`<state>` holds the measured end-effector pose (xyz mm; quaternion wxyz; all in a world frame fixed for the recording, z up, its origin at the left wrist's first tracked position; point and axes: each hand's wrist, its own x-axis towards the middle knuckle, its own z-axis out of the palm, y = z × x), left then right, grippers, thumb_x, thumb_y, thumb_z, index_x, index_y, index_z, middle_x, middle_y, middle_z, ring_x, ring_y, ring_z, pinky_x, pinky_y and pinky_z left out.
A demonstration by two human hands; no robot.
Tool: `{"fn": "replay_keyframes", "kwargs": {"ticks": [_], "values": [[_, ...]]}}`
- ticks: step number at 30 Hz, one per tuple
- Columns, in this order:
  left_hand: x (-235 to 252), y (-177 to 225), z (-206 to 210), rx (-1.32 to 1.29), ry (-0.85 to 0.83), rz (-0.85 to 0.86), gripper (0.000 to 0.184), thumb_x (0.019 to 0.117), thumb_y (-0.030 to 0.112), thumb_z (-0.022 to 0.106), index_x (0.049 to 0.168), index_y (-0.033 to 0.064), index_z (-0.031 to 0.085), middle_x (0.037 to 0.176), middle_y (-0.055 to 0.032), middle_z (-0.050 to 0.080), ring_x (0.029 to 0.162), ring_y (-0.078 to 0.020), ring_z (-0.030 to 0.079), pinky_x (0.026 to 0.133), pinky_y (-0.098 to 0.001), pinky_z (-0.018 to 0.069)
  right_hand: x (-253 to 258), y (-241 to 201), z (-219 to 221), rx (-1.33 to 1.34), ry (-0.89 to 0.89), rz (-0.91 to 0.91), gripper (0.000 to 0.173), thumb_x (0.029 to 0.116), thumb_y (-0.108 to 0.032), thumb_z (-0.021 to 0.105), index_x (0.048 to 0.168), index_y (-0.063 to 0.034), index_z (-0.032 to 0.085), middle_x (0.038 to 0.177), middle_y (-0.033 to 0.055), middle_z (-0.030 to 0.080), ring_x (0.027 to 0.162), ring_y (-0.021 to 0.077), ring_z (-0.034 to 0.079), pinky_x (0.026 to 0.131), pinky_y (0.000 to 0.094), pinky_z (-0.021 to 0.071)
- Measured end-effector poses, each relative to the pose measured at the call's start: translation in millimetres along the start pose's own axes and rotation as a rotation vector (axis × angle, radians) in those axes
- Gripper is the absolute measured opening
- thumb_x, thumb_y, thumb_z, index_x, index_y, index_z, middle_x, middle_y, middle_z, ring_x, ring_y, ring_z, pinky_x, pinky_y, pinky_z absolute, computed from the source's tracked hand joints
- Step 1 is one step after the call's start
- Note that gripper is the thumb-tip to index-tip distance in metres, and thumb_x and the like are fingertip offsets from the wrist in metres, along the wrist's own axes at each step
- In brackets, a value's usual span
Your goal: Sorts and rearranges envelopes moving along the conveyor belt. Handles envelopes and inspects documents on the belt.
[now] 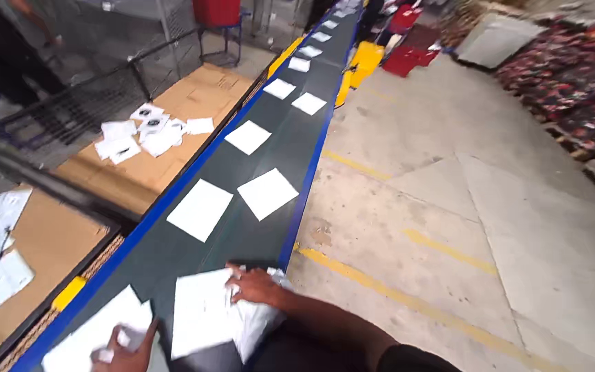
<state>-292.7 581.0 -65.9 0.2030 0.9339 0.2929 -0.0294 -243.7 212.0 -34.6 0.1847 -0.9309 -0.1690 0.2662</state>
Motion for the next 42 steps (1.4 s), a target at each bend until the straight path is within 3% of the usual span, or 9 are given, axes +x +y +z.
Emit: {"fn": "replay_keyframes", "kwargs": {"ticks": [2, 7, 10, 13, 20, 25, 31, 38, 42], "values": [[-6, 1, -4, -0.109, 0.004, -0.028, 0.11, 0.0672, 0.087, 0.067, 0.152, 0.0195, 0.05, 0.162, -0.0352, 0.022, 0.143, -0.0649, 0.02, 0.104, -0.0858, 0.0205, 7, 14, -13, -0.03, 0.012, 0.015, 0.043, 0.0954, -0.058, 0.062, 0.129, -0.0324, 0.067, 0.166, -0.0059, 0.036, 0.107, 0.036, 0.069, 0.081, 0.0638, 0.0557], [9, -49, -12, -0.036, 0.024, -0.4, 0.152, 0.0531, 0.091, 0.073, 0.164, 0.0062, 0.013, 0.164, -0.037, 0.004, 0.15, -0.0599, 0.007, 0.111, -0.0833, 0.013, 58, 27, -63, 0.113, 0.203, -0.053, 0.041, 0.1066, -0.051, 0.04, 0.124, -0.0251, 0.068, 0.103, 0.0062, 0.074, 0.096, 0.0279, 0.072, 0.081, 0.059, 0.0575], [9, -90, -37, 0.006, 0.05, -0.469, 0.162, 0.0467, 0.086, 0.082, 0.163, 0.0006, 0.007, 0.159, -0.0392, 0.02, 0.145, -0.0583, 0.025, 0.108, -0.0791, 0.0273, 139, -6, -89, 0.108, 0.223, -0.141, 0.059, 0.1017, -0.055, 0.053, 0.15, -0.0227, 0.052, 0.136, 0.0095, 0.066, 0.121, 0.03, 0.065, 0.103, 0.0563, 0.0517], [-2, -132, -60, 0.001, 0.044, -0.523, 0.154, 0.0495, 0.082, 0.084, 0.161, -0.0011, 0.02, 0.16, -0.0428, 0.012, 0.146, -0.062, 0.016, 0.109, -0.0812, 0.0217, 215, -60, -102, -0.058, 0.149, -0.257, 0.095, 0.0827, -0.045, 0.08, 0.162, -0.0265, 0.032, 0.167, 0.0074, 0.033, 0.12, 0.0397, 0.064, 0.092, 0.0623, 0.0536], [-50, -211, -93, -0.08, -0.011, -0.489, 0.144, 0.0516, 0.058, 0.098, 0.158, -0.0027, 0.022, 0.154, -0.042, 0.027, 0.142, -0.0573, 0.032, 0.113, -0.0694, 0.0321, 261, -162, -56, -0.341, -0.168, -0.355, 0.121, 0.06, -0.042, 0.098, 0.157, -0.0079, 0.035, 0.161, 0.0225, 0.033, 0.122, 0.0471, 0.058, 0.088, 0.0626, 0.0556], [-102, -235, -108, -0.639, 0.008, -0.47, 0.081, 0.0769, 0.032, 0.091, 0.139, -0.0034, 0.052, 0.126, -0.0159, 0.068, 0.113, -0.02, 0.068, 0.101, -0.041, 0.0554, 264, -174, -77, -0.254, -0.345, -0.545, 0.062, 0.0826, -0.053, 0.081, 0.118, -0.0045, 0.066, 0.113, 0.0192, 0.068, 0.107, 0.0382, 0.066, 0.085, 0.0648, 0.0537], [-162, -285, -133, -1.164, -0.092, -0.316, 0.016, 0.0963, 0.012, 0.068, 0.112, 0.0139, 0.064, 0.1, 0.0037, 0.076, 0.093, -0.0116, 0.073, 0.09, -0.0367, 0.0602, 296, -96, -202, -0.055, -0.176, -0.55, 0.067, 0.0773, -0.044, 0.088, 0.128, -0.0091, 0.063, 0.12, 0.0149, 0.069, 0.113, 0.0293, 0.066, 0.101, 0.0541, 0.0512], [-170, -132, -75, -1.033, -0.147, -0.523, 0.028, 0.0939, 0.012, 0.072, 0.118, -0.0004, 0.064, 0.095, -0.0039, 0.075, 0.085, -0.0107, 0.073, 0.082, -0.0343, 0.0627, 331, 16, -189, -0.375, -0.103, 0.041, 0.138, 0.0541, -0.058, 0.095, 0.163, -0.0326, 0.016, 0.128, 0.0261, 0.065, 0.109, 0.0485, 0.066, 0.085, 0.0728, 0.0522], [-188, -33, -7, -0.906, 0.237, -0.571, 0.055, 0.0795, 0.022, 0.089, 0.121, -0.0027, 0.064, 0.103, -0.0076, 0.076, 0.095, -0.0128, 0.073, 0.09, -0.0361, 0.0615, 305, -8, -156, -0.327, -0.086, -0.048, 0.118, 0.0565, -0.059, 0.094, 0.153, -0.023, 0.037, 0.123, 0.0272, 0.065, 0.104, 0.0487, 0.066, 0.081, 0.0707, 0.0526]]}}
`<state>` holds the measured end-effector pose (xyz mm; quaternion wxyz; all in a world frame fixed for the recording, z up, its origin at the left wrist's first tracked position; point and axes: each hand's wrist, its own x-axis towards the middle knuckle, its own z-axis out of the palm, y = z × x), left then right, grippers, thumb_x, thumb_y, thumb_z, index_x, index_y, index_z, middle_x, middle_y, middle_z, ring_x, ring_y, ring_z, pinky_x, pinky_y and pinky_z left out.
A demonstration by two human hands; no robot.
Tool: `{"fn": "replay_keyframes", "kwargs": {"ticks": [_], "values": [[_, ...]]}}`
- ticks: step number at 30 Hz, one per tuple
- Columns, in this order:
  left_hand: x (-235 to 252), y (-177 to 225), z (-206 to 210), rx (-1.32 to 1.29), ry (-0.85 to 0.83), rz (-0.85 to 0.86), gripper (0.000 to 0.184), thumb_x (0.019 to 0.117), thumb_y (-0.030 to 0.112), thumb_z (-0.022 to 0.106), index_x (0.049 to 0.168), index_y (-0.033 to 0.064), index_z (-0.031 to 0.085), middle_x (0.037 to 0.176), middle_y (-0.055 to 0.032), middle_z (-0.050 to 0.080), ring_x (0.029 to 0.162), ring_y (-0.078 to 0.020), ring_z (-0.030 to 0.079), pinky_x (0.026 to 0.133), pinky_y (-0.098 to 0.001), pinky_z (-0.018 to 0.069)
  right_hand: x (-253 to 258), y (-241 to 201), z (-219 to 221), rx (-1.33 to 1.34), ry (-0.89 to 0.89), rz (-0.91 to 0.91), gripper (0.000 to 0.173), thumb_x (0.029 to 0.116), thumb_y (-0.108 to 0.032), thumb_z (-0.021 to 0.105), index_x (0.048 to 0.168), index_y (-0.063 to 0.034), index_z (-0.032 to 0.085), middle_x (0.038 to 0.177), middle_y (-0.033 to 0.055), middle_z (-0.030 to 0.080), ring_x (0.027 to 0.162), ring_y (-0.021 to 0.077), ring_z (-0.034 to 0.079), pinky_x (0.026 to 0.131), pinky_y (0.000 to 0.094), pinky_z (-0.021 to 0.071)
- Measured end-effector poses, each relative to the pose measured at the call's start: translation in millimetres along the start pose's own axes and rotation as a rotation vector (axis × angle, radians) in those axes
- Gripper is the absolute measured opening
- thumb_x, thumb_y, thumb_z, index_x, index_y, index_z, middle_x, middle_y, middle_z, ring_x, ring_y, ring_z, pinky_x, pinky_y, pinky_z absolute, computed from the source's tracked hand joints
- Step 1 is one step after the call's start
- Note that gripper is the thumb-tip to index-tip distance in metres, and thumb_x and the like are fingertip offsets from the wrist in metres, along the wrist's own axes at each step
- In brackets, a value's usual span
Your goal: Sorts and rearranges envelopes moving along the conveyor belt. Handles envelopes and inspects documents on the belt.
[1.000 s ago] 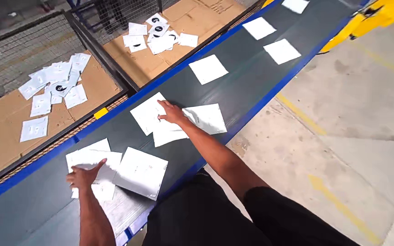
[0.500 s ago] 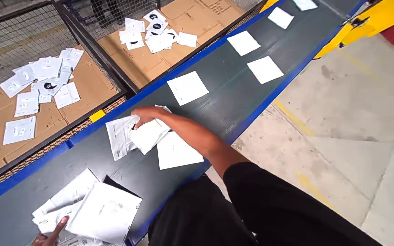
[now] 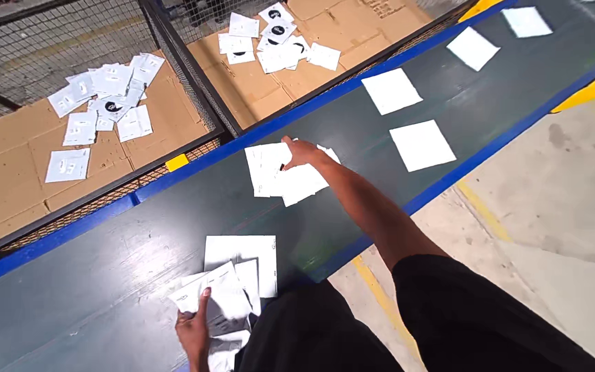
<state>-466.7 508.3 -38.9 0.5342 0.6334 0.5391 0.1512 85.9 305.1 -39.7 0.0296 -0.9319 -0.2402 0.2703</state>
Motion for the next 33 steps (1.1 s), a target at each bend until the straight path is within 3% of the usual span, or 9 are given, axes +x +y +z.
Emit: {"fn": "replay_keyframes", "kwargs": {"ticks": [4, 8, 13, 15, 18, 22, 27, 30, 33], "values": [[-11, -16, 36, 0.129, 0.277, 0.114, 0.069, 0.0756, 0.044, 0.09, 0.118, -0.0034, 0.064, 0.11, -0.0173, 0.069, 0.108, -0.0264, 0.066, 0.1, -0.0471, 0.052, -17, -39, 11, -0.035, -0.086, -0.031, 0.107, 0.0564, -0.067, 0.09, 0.138, -0.0056, 0.058, 0.151, 0.0349, 0.036, 0.116, 0.0529, 0.058, 0.089, 0.0698, 0.0518], [-13, -25, 40, 0.43, 0.402, 0.141, 0.085, 0.0774, 0.069, 0.076, 0.117, -0.0056, 0.066, 0.108, -0.0254, 0.068, 0.107, -0.0421, 0.065, 0.1, -0.0611, 0.0481, -59, -88, 29, 0.072, -0.235, -0.227, 0.07, 0.0766, -0.063, 0.079, 0.109, -0.0028, 0.064, 0.105, 0.0225, 0.066, 0.101, 0.0411, 0.064, 0.082, 0.0661, 0.0486], [-39, -28, 44, 0.673, 0.412, -0.047, 0.099, 0.0746, 0.083, 0.064, 0.123, -0.0036, 0.065, 0.095, -0.0257, 0.071, 0.093, -0.0476, 0.068, 0.086, -0.0664, 0.0509, -170, -159, 147, 0.434, -0.534, -0.48, 0.046, 0.0851, -0.032, 0.082, 0.118, -0.0058, 0.063, 0.102, 0.0158, 0.069, 0.092, 0.03, 0.068, 0.083, 0.0548, 0.0551], [-45, -33, 44, 0.68, 0.384, -0.09, 0.097, 0.0738, 0.08, 0.067, 0.122, -0.0046, 0.065, 0.087, -0.0271, 0.071, 0.086, -0.05, 0.069, 0.077, -0.0685, 0.0519, -201, -182, 177, 0.487, -0.57, -0.514, 0.047, 0.0855, -0.013, 0.075, 0.13, -0.0109, 0.061, 0.115, 0.0137, 0.07, 0.105, 0.0283, 0.068, 0.093, 0.0538, 0.0546], [-39, -34, 40, 0.63, 0.371, -0.065, 0.091, 0.074, 0.075, 0.069, 0.116, -0.0059, 0.067, 0.078, -0.0265, 0.07, 0.078, -0.05, 0.069, 0.071, -0.0695, 0.0503, -219, -207, 200, 0.463, -0.58, -0.55, 0.061, 0.0852, -0.013, 0.075, 0.143, -0.0153, 0.058, 0.139, 0.0076, 0.064, 0.131, 0.0232, 0.058, 0.112, 0.0502, 0.0449], [-32, -49, 24, 0.525, 0.495, 0.094, 0.086, 0.0756, 0.07, 0.067, 0.108, -0.0089, 0.07, 0.083, -0.0257, 0.071, 0.078, -0.0453, 0.071, 0.07, -0.0671, 0.0521, -233, -234, 192, 0.334, -0.709, -0.486, 0.045, 0.0879, -0.017, 0.075, 0.129, -0.0027, 0.064, 0.12, 0.021, 0.068, 0.115, 0.0357, 0.064, 0.098, 0.0599, 0.0488], [37, -59, -55, 0.583, 0.765, 0.003, 0.087, 0.0807, 0.076, 0.064, 0.12, -0.0018, 0.069, 0.14, -0.0288, 0.054, 0.133, -0.0481, 0.048, 0.112, -0.0634, 0.0343, -183, -265, 179, 0.575, -0.558, -0.62, 0.028, 0.1045, -0.034, 0.055, 0.102, -0.0081, 0.066, 0.09, 0.0077, 0.064, 0.085, 0.0183, 0.063, 0.08, 0.0418, 0.0538], [84, -62, -95, 0.663, 0.839, -0.222, 0.105, 0.0749, 0.092, 0.051, 0.128, 0.0033, 0.068, 0.155, -0.0201, 0.046, 0.144, -0.0452, 0.038, 0.115, -0.0681, 0.0267, -172, -288, 168, 0.754, -0.664, -0.549, 0.02, 0.1059, -0.026, 0.054, 0.097, -0.0087, 0.059, 0.081, 0.0033, 0.056, 0.074, 0.012, 0.055, 0.069, 0.033, 0.0488], [119, -50, -98, 0.692, 0.792, -0.303, 0.116, 0.0678, 0.101, 0.043, 0.122, 0.0025, 0.07, 0.16, -0.0201, 0.038, 0.147, -0.0476, 0.032, 0.114, -0.0719, 0.0237, -172, -320, 175, 1.028, -0.681, -0.312, 0.017, 0.1048, -0.023, 0.056, 0.11, -0.0087, 0.063, 0.094, 0.0047, 0.067, 0.084, 0.0128, 0.066, 0.077, 0.0347, 0.0578]]}}
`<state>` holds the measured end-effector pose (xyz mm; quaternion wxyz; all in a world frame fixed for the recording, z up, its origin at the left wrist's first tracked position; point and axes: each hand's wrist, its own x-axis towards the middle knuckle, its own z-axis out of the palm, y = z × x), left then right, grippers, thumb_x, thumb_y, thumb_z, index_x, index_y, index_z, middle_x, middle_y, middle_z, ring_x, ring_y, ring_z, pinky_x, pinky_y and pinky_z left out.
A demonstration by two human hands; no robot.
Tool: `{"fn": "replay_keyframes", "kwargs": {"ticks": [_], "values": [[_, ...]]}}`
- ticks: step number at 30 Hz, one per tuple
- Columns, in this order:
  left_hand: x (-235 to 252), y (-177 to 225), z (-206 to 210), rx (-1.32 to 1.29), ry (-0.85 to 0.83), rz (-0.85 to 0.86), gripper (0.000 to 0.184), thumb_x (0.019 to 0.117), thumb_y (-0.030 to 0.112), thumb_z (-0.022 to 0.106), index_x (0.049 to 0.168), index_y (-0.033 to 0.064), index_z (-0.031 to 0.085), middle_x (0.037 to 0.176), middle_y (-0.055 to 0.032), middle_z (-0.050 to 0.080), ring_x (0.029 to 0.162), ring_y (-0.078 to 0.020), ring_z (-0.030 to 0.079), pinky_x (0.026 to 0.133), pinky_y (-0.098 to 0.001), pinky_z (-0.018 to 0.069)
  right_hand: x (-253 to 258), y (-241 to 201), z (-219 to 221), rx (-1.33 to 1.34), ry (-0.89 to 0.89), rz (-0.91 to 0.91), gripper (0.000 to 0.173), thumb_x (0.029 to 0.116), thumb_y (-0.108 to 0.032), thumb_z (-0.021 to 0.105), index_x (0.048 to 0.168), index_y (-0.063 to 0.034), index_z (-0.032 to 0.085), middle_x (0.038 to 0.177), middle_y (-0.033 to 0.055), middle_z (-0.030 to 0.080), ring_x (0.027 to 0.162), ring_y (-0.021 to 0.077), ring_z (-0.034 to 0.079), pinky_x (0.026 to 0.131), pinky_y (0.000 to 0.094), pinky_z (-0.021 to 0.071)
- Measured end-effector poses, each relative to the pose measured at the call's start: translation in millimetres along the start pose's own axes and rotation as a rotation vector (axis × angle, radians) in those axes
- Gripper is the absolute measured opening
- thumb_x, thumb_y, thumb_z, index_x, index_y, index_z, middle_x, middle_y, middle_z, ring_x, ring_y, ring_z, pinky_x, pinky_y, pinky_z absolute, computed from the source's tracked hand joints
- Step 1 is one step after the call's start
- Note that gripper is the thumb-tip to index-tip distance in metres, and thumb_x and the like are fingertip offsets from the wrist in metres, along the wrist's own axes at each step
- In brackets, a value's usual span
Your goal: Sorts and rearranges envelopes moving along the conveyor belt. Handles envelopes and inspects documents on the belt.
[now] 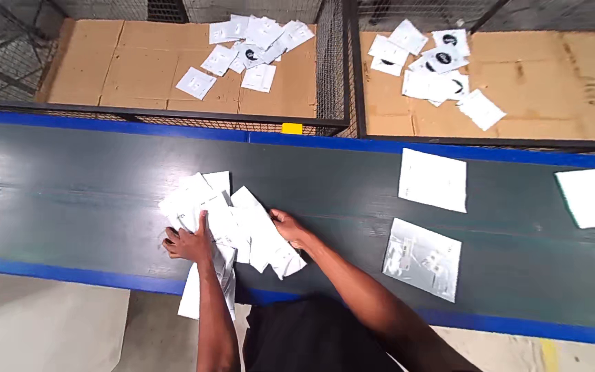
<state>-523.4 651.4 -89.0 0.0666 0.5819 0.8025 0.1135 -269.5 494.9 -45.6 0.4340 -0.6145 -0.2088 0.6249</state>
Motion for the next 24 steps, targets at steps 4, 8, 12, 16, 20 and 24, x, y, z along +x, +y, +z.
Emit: {"fn": "replay_keyframes", "kwargs": {"ticks": [4, 8, 12, 16, 20, 24], "values": [[26, 21, 3, -0.114, -0.063, 0.123, 0.116, 0.0694, 0.095, 0.053, 0.14, 0.0039, 0.06, 0.156, -0.0161, 0.047, 0.143, -0.0403, 0.041, 0.115, -0.0657, 0.0271, 54, -10, 40, 0.202, 0.052, 0.069, 0.026, 0.1068, -0.024, 0.053, 0.127, -0.009, 0.06, 0.107, 0.0086, 0.07, 0.094, 0.0163, 0.069, 0.083, 0.0384, 0.0599], [37, 58, 7, -0.301, -0.19, 0.205, 0.103, 0.0703, 0.084, 0.069, 0.125, -0.0038, 0.064, 0.119, -0.026, 0.066, 0.118, -0.0422, 0.059, 0.109, -0.0623, 0.0379, 84, -21, 60, 0.306, 0.094, -0.129, 0.048, 0.1119, -0.034, 0.04, 0.153, -0.0087, 0.044, 0.148, 0.0079, 0.055, 0.133, 0.0116, 0.055, 0.112, 0.0355, 0.0478], [25, 106, 19, -0.268, -0.317, 0.282, 0.104, 0.0686, 0.09, 0.064, 0.12, 0.0001, 0.067, 0.105, -0.0229, 0.071, 0.108, -0.0411, 0.065, 0.102, -0.0615, 0.0447, 52, -50, 14, 0.46, 0.173, -0.164, 0.083, 0.0999, -0.076, 0.019, 0.16, -0.0217, 0.036, 0.154, 0.0029, 0.053, 0.139, 0.0159, 0.052, 0.114, 0.0479, 0.0478], [-38, 152, 30, -0.258, -0.393, 0.207, 0.109, 0.0694, 0.091, 0.062, 0.138, 0.0054, 0.059, 0.111, -0.0226, 0.072, 0.109, -0.0416, 0.067, 0.095, -0.0638, 0.0506, 31, -47, -57, 0.186, 0.241, 0.018, 0.07, 0.0883, -0.055, 0.075, 0.138, -0.0095, 0.057, 0.124, 0.0075, 0.071, 0.115, 0.0167, 0.068, 0.101, 0.0413, 0.0568], [-71, 178, 29, -0.413, -0.376, 0.078, 0.099, 0.0732, 0.086, 0.065, 0.133, 0.0066, 0.062, 0.112, -0.0193, 0.072, 0.109, -0.0369, 0.068, 0.095, -0.0624, 0.0505, 5, -50, -72, -0.197, 0.238, 0.048, 0.079, 0.0771, -0.055, 0.085, 0.129, -0.0016, 0.058, 0.119, 0.0108, 0.069, 0.112, 0.0167, 0.066, 0.101, 0.042, 0.0526], [-63, 187, 34, -0.622, -0.458, 0.248, 0.084, 0.0822, 0.072, 0.069, 0.13, 0.0034, 0.066, 0.131, -0.0176, 0.065, 0.126, -0.0344, 0.057, 0.11, -0.0569, 0.0409, -3, -29, -23, -0.014, 0.237, 0.046, 0.07, 0.0758, -0.018, 0.089, 0.134, -0.0021, 0.055, 0.12, 0.01, 0.071, 0.111, 0.016, 0.069, 0.1, 0.0388, 0.0571]]}}
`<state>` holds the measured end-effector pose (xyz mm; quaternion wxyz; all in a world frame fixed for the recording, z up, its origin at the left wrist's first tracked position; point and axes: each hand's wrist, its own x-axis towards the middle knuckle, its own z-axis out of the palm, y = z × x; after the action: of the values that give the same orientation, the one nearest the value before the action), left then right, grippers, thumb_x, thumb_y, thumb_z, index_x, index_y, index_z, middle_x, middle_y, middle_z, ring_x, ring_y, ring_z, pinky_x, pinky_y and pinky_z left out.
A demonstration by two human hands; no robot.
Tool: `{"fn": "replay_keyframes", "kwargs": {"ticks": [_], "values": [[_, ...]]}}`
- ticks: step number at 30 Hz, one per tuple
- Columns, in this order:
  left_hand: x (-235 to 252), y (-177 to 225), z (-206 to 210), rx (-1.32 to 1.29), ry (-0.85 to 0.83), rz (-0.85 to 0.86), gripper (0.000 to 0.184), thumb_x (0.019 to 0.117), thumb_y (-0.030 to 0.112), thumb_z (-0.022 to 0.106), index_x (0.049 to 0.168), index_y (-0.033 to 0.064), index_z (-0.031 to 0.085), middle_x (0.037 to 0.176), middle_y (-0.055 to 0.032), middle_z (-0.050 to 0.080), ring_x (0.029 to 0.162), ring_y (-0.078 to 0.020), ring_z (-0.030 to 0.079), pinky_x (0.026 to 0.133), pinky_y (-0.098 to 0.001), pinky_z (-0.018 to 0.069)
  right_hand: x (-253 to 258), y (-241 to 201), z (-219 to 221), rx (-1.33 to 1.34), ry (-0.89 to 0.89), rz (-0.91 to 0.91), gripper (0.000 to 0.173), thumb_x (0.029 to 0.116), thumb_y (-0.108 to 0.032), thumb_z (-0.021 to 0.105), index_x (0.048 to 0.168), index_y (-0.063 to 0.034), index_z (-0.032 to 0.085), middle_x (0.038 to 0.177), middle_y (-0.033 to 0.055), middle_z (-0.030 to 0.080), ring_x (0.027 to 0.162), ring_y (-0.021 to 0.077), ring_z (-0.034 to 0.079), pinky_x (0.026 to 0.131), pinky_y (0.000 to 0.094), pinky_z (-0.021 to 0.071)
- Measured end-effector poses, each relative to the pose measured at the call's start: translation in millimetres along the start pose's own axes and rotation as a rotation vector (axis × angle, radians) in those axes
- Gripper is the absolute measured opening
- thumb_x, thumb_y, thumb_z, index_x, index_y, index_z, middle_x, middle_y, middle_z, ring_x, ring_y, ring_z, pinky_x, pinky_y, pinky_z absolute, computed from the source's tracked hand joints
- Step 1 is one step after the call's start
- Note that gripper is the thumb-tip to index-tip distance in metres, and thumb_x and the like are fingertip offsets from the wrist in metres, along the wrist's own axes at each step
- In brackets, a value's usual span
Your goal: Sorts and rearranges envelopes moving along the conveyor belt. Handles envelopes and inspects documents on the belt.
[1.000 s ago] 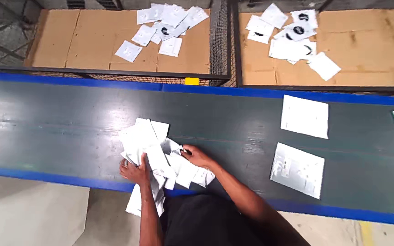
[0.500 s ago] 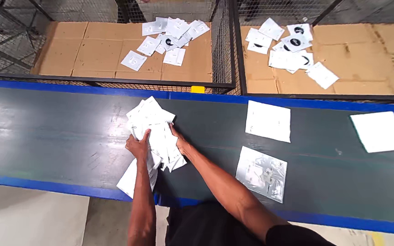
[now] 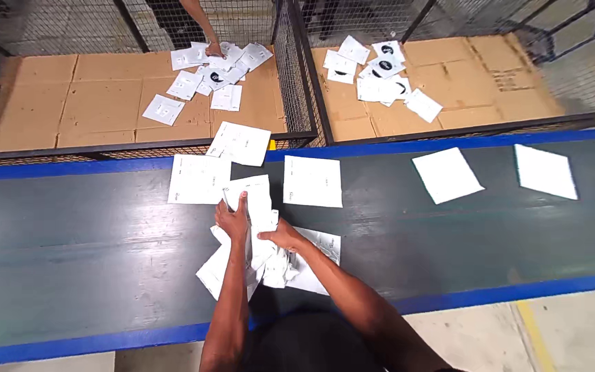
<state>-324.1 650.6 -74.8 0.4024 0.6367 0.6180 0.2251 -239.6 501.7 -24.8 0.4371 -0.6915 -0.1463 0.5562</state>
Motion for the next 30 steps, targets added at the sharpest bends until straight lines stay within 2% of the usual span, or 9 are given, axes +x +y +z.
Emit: {"fn": "replay_keyframes", "kwargs": {"ticks": [5, 9, 13, 15, 18, 21, 24, 27, 30], "values": [[56, -26, -89, 0.285, 0.154, 0.145, 0.108, 0.0794, 0.082, 0.062, 0.159, 0.0121, 0.038, 0.164, -0.0301, 0.023, 0.151, -0.0533, 0.018, 0.118, -0.0716, 0.0164, 34, -9, 20, 0.479, 0.057, -0.064, 0.061, 0.0822, -0.005, 0.082, 0.135, -0.0018, 0.053, 0.12, 0.0125, 0.07, 0.111, 0.0212, 0.069, 0.098, 0.0422, 0.0586], [137, -70, -80, 0.68, 0.248, 0.052, 0.101, 0.0834, 0.093, 0.031, 0.161, 0.0291, 0.034, 0.17, -0.0203, 0.015, 0.154, -0.0527, 0.009, 0.111, -0.0843, 0.0016, 118, -73, 4, 0.473, 0.146, -0.152, 0.064, 0.0842, -0.008, 0.081, 0.14, -0.0027, 0.049, 0.122, 0.0143, 0.068, 0.111, 0.0229, 0.069, 0.095, 0.044, 0.0596], [238, -16, -35, 0.458, 0.116, 0.423, 0.07, 0.1011, 0.063, 0.042, 0.146, 0.0104, 0.057, 0.155, -0.0141, 0.049, 0.151, -0.0361, 0.034, 0.123, -0.0662, 0.0091, 231, -167, -77, 0.496, 0.237, -0.252, 0.067, 0.0934, -0.043, 0.073, 0.146, -0.01, 0.048, 0.133, 0.0143, 0.064, 0.119, 0.0259, 0.065, 0.098, 0.0492, 0.0567], [284, 38, 1, 0.226, -0.146, 0.605, 0.066, 0.1045, 0.051, 0.046, 0.15, 0.004, 0.05, 0.155, -0.0172, 0.048, 0.149, -0.0337, 0.038, 0.126, -0.0576, 0.0198, 252, -214, -120, 0.282, 0.367, -0.311, 0.085, 0.0903, -0.071, 0.061, 0.153, -0.0164, 0.044, 0.145, 0.0106, 0.058, 0.131, 0.0232, 0.058, 0.106, 0.0507, 0.0518], [306, 107, 45, -0.03, -0.389, 0.643, 0.067, 0.1059, 0.049, 0.047, 0.157, 0.0067, 0.039, 0.161, -0.0151, 0.04, 0.148, -0.0263, 0.04, 0.123, -0.0503, 0.0333, 235, -211, -133, -0.374, 0.575, -0.447, 0.112, 0.0807, -0.071, 0.073, 0.16, -0.0051, 0.029, 0.159, 0.0208, 0.04, 0.144, 0.0336, 0.044, 0.115, 0.0565, 0.042], [274, 110, 21, -0.011, -0.251, 0.623, 0.07, 0.1051, 0.051, 0.046, 0.157, 0.0048, 0.038, 0.166, -0.0149, 0.031, 0.153, -0.0269, 0.03, 0.125, -0.0493, 0.0279, 179, -137, -75, -0.869, 0.361, -0.523, 0.114, 0.0718, -0.086, 0.067, 0.159, -0.0179, 0.039, 0.164, 0.0116, 0.037, 0.149, 0.0295, 0.039, 0.118, 0.0558, 0.0377], [167, 39, -72, 0.344, -0.106, 0.417, 0.097, 0.092, 0.067, 0.06, 0.154, -0.0049, 0.039, 0.163, -0.0327, 0.024, 0.151, -0.0537, 0.019, 0.121, -0.0694, 0.0177, 153, -48, -26, -1.091, 0.236, -0.55, 0.113, 0.0748, -0.088, 0.059, 0.162, -0.021, 0.034, 0.171, 0.0089, 0.023, 0.159, 0.0286, 0.015, 0.129, 0.0572, 0.008], [64, -67, -161, 0.674, -0.135, 0.027, 0.135, 0.0692, 0.088, 0.065, 0.16, -0.0023, 0.022, 0.162, -0.0412, 0.007, 0.145, -0.0676, 0.009, 0.108, -0.0856, 0.0147, 152, -50, 3, -1.054, 0.272, -0.536, 0.087, 0.0823, -0.065, 0.072, 0.15, -0.0144, 0.051, 0.158, 0.0089, 0.047, 0.15, 0.0283, 0.037, 0.124, 0.0508, 0.0272], [20, -126, -198, 0.681, -0.004, 0.111, 0.124, 0.0702, 0.078, 0.074, 0.153, -0.0058, 0.036, 0.152, -0.0392, 0.036, 0.138, -0.0602, 0.037, 0.107, -0.0761, 0.0317, 161, -81, 16, -0.935, 0.168, -0.423, 0.07, 0.0865, -0.043, 0.078, 0.142, -0.0103, 0.052, 0.128, 0.0161, 0.066, 0.12, 0.0342, 0.062, 0.103, 0.0546, 0.0498]]}}
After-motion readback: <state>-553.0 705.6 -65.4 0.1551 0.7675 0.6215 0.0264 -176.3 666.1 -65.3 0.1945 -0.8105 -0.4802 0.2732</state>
